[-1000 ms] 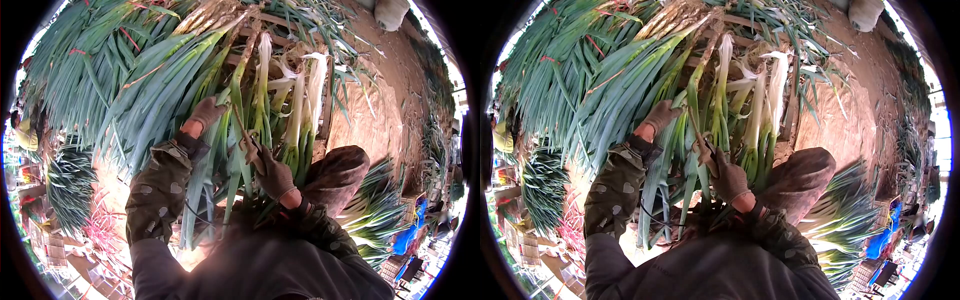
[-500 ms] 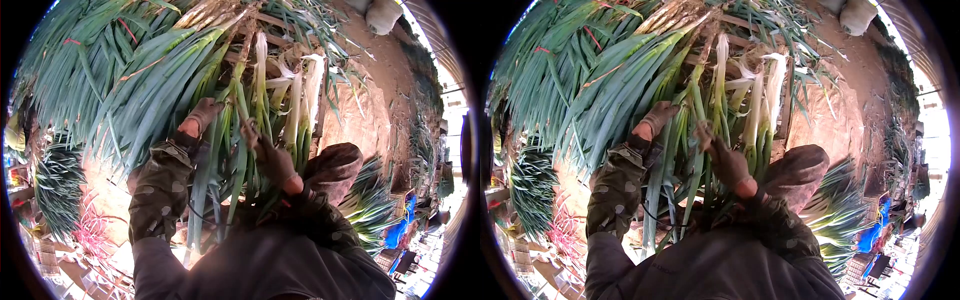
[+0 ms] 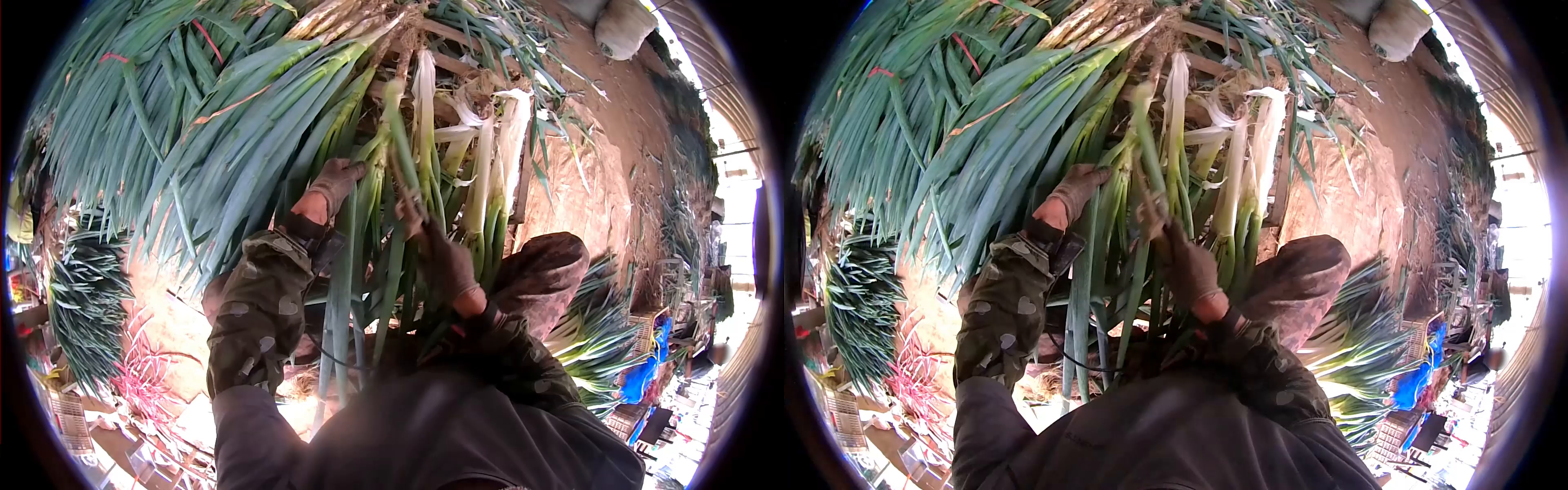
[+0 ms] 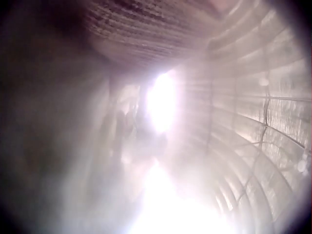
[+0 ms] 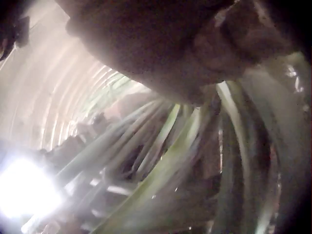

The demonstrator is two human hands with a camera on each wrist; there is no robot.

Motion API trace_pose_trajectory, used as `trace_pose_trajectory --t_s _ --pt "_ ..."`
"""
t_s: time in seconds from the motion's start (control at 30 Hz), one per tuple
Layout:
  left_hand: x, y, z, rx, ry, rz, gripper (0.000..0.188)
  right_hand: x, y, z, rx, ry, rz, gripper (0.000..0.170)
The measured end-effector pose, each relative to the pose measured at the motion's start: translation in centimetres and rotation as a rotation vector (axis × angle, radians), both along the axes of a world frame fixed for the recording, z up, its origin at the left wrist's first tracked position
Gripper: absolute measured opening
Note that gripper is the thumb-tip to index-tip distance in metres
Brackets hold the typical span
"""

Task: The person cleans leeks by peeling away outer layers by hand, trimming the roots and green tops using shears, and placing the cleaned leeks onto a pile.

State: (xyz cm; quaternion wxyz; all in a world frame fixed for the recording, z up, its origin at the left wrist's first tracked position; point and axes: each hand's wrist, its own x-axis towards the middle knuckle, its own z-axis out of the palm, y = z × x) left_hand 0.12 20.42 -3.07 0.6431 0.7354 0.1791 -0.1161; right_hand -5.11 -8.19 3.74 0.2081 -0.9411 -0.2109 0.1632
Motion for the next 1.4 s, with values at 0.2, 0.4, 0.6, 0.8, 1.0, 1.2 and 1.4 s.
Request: trace_pose_trajectory --t_s 0.2,0.4,0.6,0.8,1.0,1.2,1.4 --pt "-0.8 -1.0 2.3 -0.037 0.049 0.092 0.046 -1.9 0.8 -1.1 0.058 -0.073 -0.011 0.064" --pt "-0.2 -1.0 -0.3 -0.094 0.062 0.146 0.041 0.1 1.5 -0.7 0.026 -0.056 -0.079 0.059" --pt "-0.6 -1.3 -3.5 -0.133 -0.161 0.155 0.039 3.5 2.4 -2.2 0.028 -0.131 -0.072 0.054" --pt "0.1 -0.7 -6.3 -0.053 -0.208 0.140 0.039 8.3 4.6 -1.3 -0.021 -0.150 -0.030 0.050" --pt "-0.7 -1.0 -2.7 0.090 -0.215 0.038 0.038 12.4 6.9 0.8 -0.047 -0.108 -0.076 0.057" --pt "-0.9 -1.3 -4.2 0.104 -0.270 0.107 0.040 17.2 8.2 -0.6 -0.099 -0.087 -0.101 0.055" --pt "-1.0 -0.9 -5.0 0.176 -0.278 0.058 0.037 22.0 9.1 -2.6 -0.056 -0.140 -0.125 0.053"
